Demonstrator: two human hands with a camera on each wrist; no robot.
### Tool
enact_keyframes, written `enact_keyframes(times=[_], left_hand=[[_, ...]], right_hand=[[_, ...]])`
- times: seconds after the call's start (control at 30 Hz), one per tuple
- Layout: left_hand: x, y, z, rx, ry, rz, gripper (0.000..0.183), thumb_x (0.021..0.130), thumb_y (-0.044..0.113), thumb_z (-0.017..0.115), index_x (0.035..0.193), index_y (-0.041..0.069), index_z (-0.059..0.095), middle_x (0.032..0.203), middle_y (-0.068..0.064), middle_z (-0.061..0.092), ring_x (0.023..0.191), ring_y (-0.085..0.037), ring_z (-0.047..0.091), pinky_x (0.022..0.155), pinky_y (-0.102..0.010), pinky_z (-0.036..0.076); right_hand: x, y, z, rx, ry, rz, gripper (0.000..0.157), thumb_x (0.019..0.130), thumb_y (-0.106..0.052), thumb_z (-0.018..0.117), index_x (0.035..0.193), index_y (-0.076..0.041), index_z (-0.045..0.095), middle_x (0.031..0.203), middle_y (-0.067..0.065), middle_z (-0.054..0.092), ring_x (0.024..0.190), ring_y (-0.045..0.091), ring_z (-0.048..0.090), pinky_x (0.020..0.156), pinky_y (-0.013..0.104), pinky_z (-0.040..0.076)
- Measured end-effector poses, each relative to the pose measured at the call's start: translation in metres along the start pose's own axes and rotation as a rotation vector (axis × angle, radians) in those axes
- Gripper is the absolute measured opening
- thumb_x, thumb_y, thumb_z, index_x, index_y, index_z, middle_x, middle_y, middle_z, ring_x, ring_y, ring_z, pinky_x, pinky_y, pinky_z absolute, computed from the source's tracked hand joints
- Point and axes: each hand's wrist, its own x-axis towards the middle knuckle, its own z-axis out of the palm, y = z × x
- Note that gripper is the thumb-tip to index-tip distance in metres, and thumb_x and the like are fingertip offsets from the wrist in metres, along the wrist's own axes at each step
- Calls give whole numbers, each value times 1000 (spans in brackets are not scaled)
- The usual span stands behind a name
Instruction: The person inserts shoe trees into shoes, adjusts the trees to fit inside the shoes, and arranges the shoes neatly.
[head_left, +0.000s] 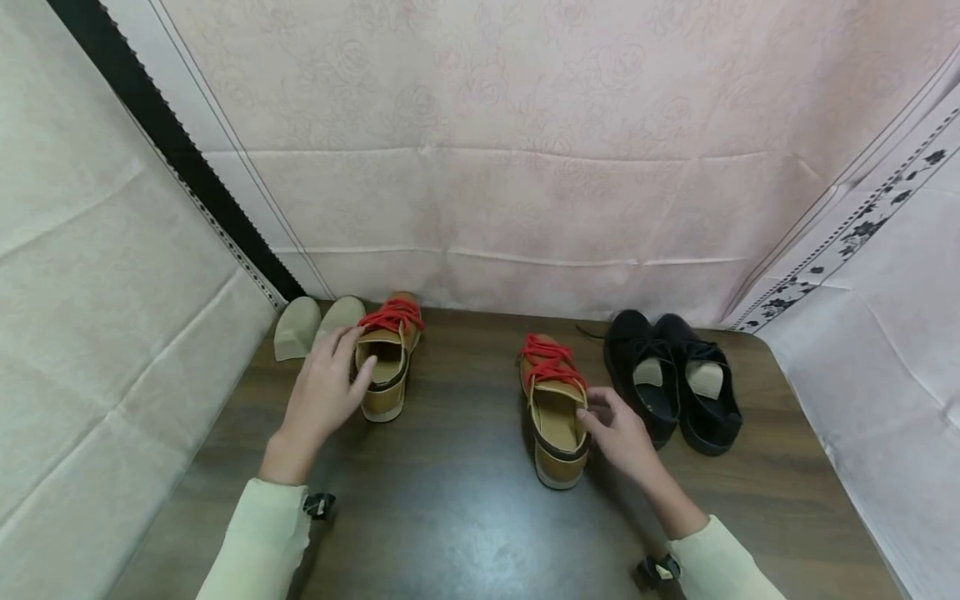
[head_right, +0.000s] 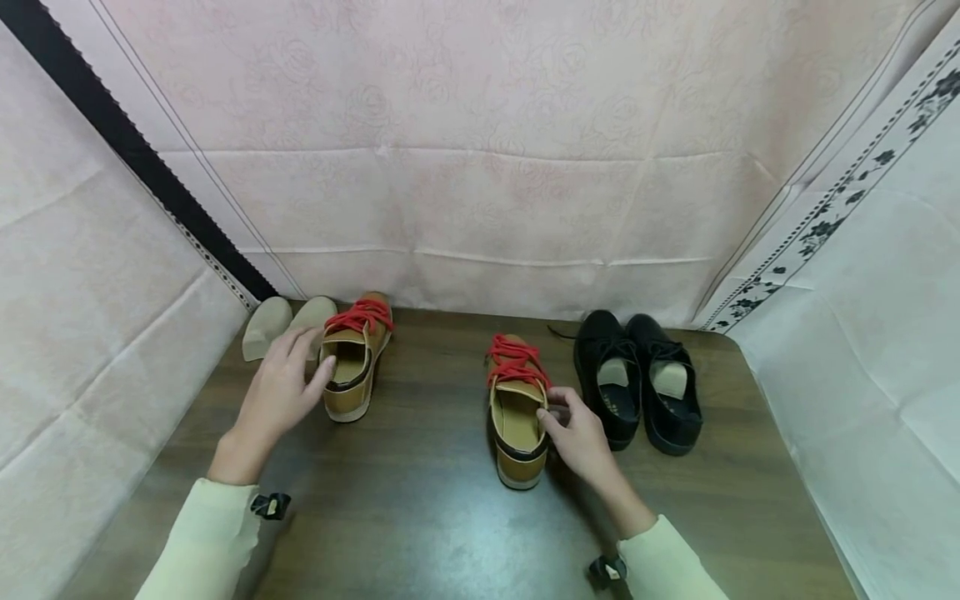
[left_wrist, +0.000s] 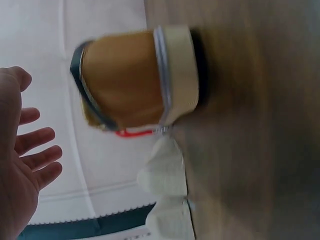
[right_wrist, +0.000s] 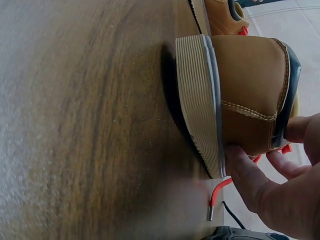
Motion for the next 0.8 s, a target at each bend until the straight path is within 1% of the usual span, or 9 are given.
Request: enact_keyframes(times=[0.1, 0.17, 0.23, 0.4, 0.47, 0.63, 0.67, 0.8], left_hand=[[7, -14, -5, 3, 13, -9, 48, 95, 18, 71, 132, -10, 59, 131, -32, 60, 123, -50, 56, 104, -64, 46], [11, -23, -6, 7, 4, -28, 48, 95, 16, 70, 133, -11, 58, 131, -33, 59, 124, -50, 55, 105, -64, 46], [14, -31, -6, 11, -29, -65, 49, 96, 16, 70, 135, -10, 56, 133, -33, 58, 125, -51, 54, 106, -64, 45], [21, -48, -3, 5, -144, -188, 51, 100, 19, 65, 141, -6, 52, 138, -33, 53, 128, -51, 52, 104, -66, 45], [24, -54, -1, -8, -163, -222, 49, 100, 19, 63, 142, -5, 51, 137, -33, 53, 125, -51, 53, 100, -66, 46], [29, -65, 4, -38, -178, -267, 48, 102, 18, 61, 143, -4, 51, 134, -32, 53, 115, -49, 57, 92, -65, 49], [30, -67, 5, -39, -187, -278, 48, 102, 19, 61, 143, -4, 51, 135, -32, 53, 115, -50, 57, 93, -65, 49], [30, -74, 8, -31, -241, -333, 51, 103, 23, 61, 144, -4, 49, 142, -33, 49, 124, -51, 53, 99, -67, 47]], right_hand=[[0, 0, 0, 5, -3, 4, 44, 103, -31, 63, 142, -13, 52, 146, 20, 56, 116, 32, 68, 76, 34, 59], [0, 0, 0, 9, -8, 9, 44, 103, -32, 62, 142, -13, 52, 146, 20, 55, 117, 33, 67, 77, 34, 59], [0, 0, 0, 13, -13, 14, 46, 103, -32, 62, 143, -13, 51, 147, 20, 55, 120, 35, 66, 78, 35, 60], [0, 0, 0, 17, -21, 9, 47, 103, -34, 62, 143, -12, 50, 147, 21, 54, 127, 39, 63, 82, 37, 60], [1, 1, 0, 18, -21, 3, 47, 104, -34, 63, 143, -13, 50, 147, 21, 54, 128, 39, 62, 83, 37, 61], [2, 2, 1, 16, -9, -1, 45, 104, -33, 63, 143, -14, 51, 146, 20, 55, 126, 39, 63, 84, 38, 61], [1, 2, 1, 16, -9, 0, 45, 103, -32, 63, 143, -14, 51, 146, 20, 55, 126, 39, 63, 84, 39, 61], [0, 3, 2, 20, -13, 1, 45, 103, -33, 63, 142, -13, 51, 145, 20, 56, 127, 39, 63, 85, 40, 61]])
